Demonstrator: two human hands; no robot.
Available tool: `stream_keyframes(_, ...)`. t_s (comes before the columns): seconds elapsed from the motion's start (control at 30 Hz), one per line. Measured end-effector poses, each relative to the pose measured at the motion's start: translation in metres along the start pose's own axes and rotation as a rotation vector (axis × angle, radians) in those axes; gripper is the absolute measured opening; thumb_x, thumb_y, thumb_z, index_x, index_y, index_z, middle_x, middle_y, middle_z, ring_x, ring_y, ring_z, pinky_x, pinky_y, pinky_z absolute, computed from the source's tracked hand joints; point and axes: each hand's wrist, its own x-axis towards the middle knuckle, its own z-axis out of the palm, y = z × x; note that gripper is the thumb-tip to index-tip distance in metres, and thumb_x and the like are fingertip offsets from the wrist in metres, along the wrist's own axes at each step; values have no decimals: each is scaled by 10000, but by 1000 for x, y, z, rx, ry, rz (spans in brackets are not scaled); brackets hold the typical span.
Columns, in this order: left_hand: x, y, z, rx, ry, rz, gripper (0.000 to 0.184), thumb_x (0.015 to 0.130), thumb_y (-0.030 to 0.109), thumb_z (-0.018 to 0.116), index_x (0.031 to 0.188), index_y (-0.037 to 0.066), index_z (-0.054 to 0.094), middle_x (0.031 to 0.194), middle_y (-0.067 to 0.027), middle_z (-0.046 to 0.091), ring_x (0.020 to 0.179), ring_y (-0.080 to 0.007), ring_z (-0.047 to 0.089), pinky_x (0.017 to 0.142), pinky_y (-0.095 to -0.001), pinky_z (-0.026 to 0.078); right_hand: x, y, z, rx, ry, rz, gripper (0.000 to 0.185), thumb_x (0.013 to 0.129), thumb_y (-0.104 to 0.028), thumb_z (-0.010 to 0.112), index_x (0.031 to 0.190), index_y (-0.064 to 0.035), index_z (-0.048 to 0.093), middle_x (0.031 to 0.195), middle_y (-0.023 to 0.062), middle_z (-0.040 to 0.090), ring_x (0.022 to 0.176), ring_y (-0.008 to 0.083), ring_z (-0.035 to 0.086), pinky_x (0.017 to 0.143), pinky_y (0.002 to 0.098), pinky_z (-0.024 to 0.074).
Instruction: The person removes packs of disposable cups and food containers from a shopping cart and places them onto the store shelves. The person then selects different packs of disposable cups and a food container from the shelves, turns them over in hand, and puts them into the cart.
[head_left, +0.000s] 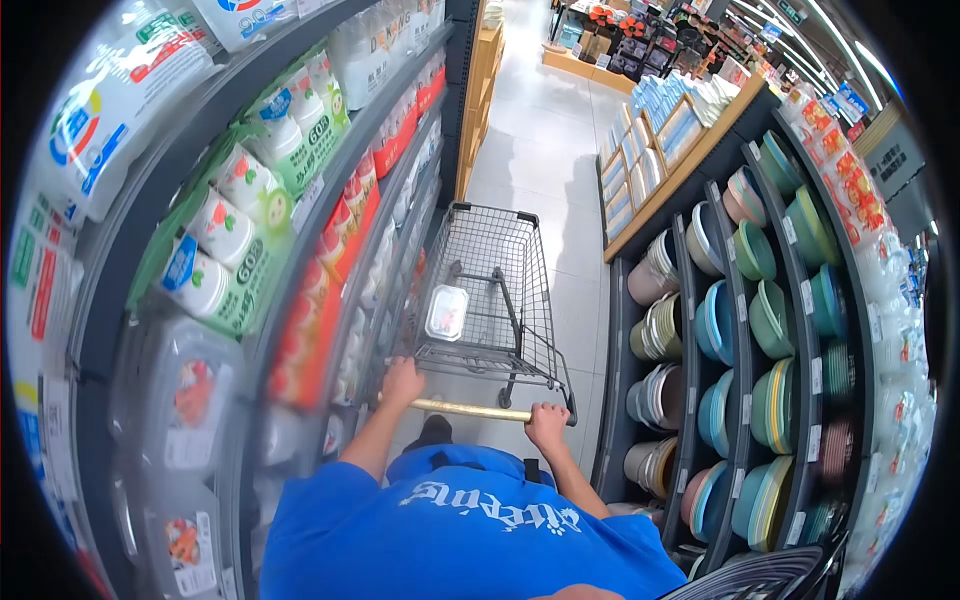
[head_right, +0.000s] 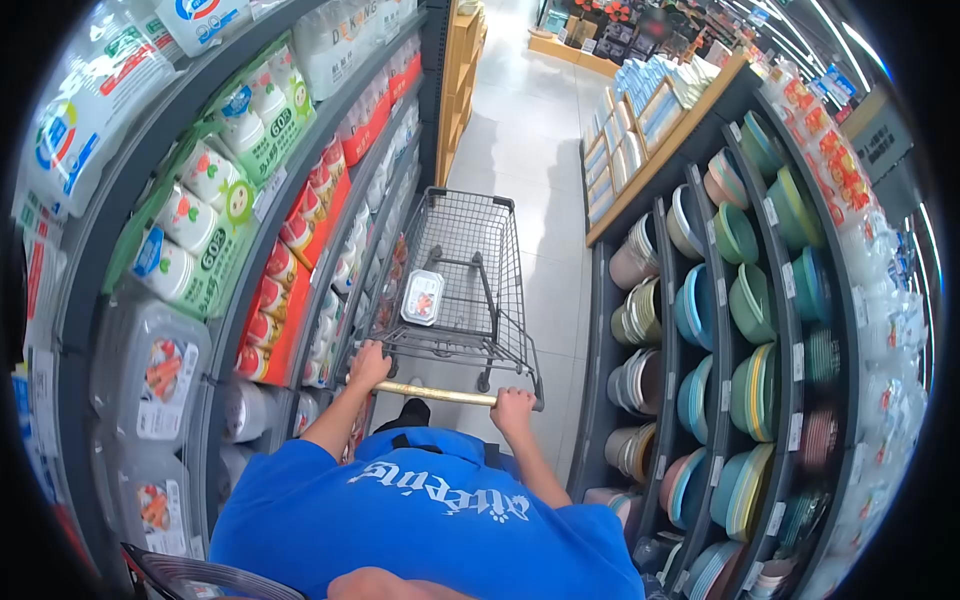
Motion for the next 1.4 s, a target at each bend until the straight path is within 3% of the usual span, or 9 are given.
stream_keyframes(0.2,-79,-19,29,-129,295,131,245,918,201,591,1049,1,641,1090,-203,623,1033,-404,623,881,-498,509,-65,5,7,-11,-69,-39,123,737,-162,671,822,-80,704,813,128,705,806,340,660,816,506,404)
stream_keyframes(0.5,-193,-24,78,-225,340,164,190,943,205,568,962,66,696,976,-152,703,899,-379,678,780,-496,525,-155,28,4,-36,-101,-11,101,715,-184,669,753,-105,719,764,108,704,768,314,676,775,462,402)
stream_keyframes(0.73,-266,-30,111,-250,212,324,185,915,196,576,974,71,698,982,-145,710,907,-377,681,785,-486,543,-220,37,-8,-49,-59,15,113,687,-193,695,758,-112,726,762,94,706,769,302,668,782,434,395)
stream_keyframes(0.9,-297,-57,139,-361,121,353,191,900,182,588,994,56,696,1003,-149,714,935,-377,681,808,-485,546,-266,37,-3,-3,178,-22,130,666,-107,695,795,-100,698,798,94,658,837,306,608,810,435,396)
stream_keyframes(1.1,-349,-101,127,-229,-81,392,291,924,286,600,1022,28,692,898,-202,723,888,-401,698,786,-511,540,-317,22,14,-3,397,44,158,701,-23,645,853,-61,667,887,125,599,936,334,549,932,461,401)
stream_keyframes(1.23,-400,-108,111,-37,-111,448,408,961,415,571,982,26,692,885,-222,719,880,-415,694,764,-531,533,-352,1,15,-19,402,97,156,729,-18,635,878,-52,670,917,138,593,980,354,547,1025,477,385)
stream_keyframes(1.27,-408,-110,111,22,-139,436,495,947,516,573,946,39,701,863,-206,722,848,-409,702,741,-535,533,-361,-2,21,-27,386,130,164,740,-25,636,891,-61,689,929,138,597,1003,356,551,1074,484,366)
stream_keyframes(1.37,-438,-123,94,117,-185,543,547,921,580,591,936,45,706,843,-188,729,815,-396,711,725,-525,536,-386,-14,24,-56,280,162,184,750,-33,635,910,-78,714,936,138,600,1021,353,558,1098,497,354)
stream_keyframes(1.4,-447,-124,85,149,-197,499,485,878,528,651,910,51,734,846,-183,739,810,-380,725,730,-502,553,-394,-20,25,-65,267,175,176,754,-51,648,893,-104,743,930,131,613,1016,347,563,1090,494,356)
